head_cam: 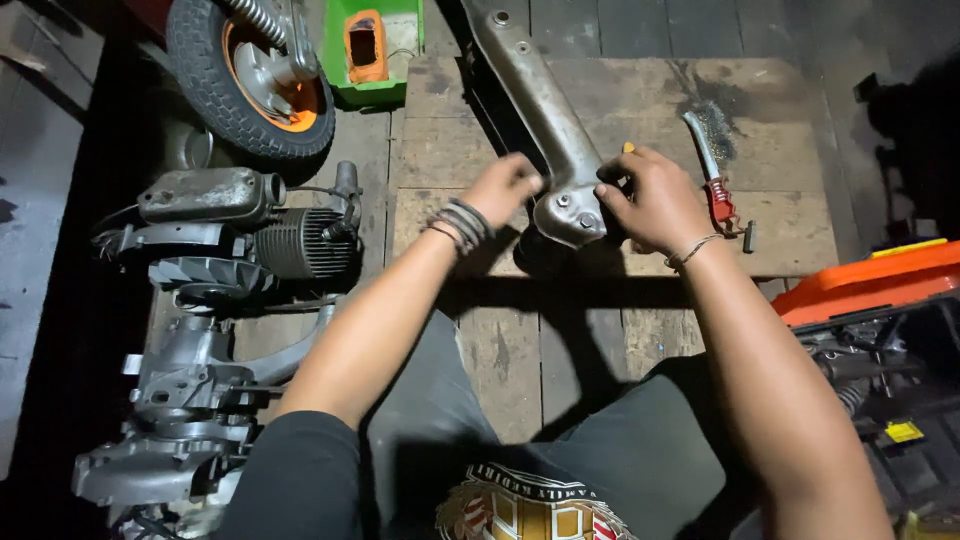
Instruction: The person uses a wrench to tighten a bolt on a metal frame part. They then use a file to smooth the surface of the metal part.
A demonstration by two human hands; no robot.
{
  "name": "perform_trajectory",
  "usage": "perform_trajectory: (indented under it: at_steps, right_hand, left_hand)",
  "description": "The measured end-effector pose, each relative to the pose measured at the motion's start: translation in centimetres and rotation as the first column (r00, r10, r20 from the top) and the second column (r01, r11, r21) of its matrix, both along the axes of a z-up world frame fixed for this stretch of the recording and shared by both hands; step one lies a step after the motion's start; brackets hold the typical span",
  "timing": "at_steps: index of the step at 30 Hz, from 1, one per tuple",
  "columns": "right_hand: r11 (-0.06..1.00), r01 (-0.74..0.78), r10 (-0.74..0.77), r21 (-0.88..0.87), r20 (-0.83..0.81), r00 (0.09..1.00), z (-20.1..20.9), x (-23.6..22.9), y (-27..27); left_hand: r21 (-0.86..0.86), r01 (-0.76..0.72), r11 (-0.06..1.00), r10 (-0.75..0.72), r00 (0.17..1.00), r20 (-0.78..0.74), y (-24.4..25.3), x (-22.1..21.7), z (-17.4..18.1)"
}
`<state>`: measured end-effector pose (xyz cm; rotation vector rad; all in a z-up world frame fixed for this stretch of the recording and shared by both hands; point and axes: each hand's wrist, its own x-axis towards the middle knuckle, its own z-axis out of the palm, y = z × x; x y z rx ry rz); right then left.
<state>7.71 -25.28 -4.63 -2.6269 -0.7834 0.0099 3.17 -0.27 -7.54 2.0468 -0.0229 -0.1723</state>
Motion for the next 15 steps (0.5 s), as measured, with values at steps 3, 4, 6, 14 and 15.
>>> perform_trajectory:
  at_steps: [3, 4, 6, 14, 15]
  right_hand:
    - [1.000, 0.001, -0.001, 0.000, -0.004, 1.000, -0.8, 0.4, -0.1]
    - [1.000, 0.000, 0.000, 0.000, 0.004, 1.000, -0.5, 0.2, 0.0]
    - [1.000, 0.010, -0.010, 0.003, -0.040, 0.999, 0.0, -0.2, 0.1]
    - [1.000, -0.007, 0.007, 0.015, -0.022, 1.000, -0.6, 0.5, 0.0]
    - [1.000, 0.001, -0.001, 0.024, -0.030, 1.000, -0.8, 0.6, 0.0]
  left_hand:
    - [0.272, 0.052, 0.961, -0.032, 0.996, -0.078, 0.6, 2.1, -5.2]
    - [0.273, 0.048, 0.961, -0.030, 0.997, -0.070, 1.5, 2.1, -5.5]
    - [0.583, 0.084, 0.808, 0.078, 0.966, -0.247, 3.2, 2.2, -6.1]
    - [0.190, -0.007, 0.982, 0.017, 0.999, -0.052, 0.5, 2.6, -5.8]
    - [0.236, 0.053, 0.970, -0.040, 0.997, -0.062, 0.2, 3.1, -7.6]
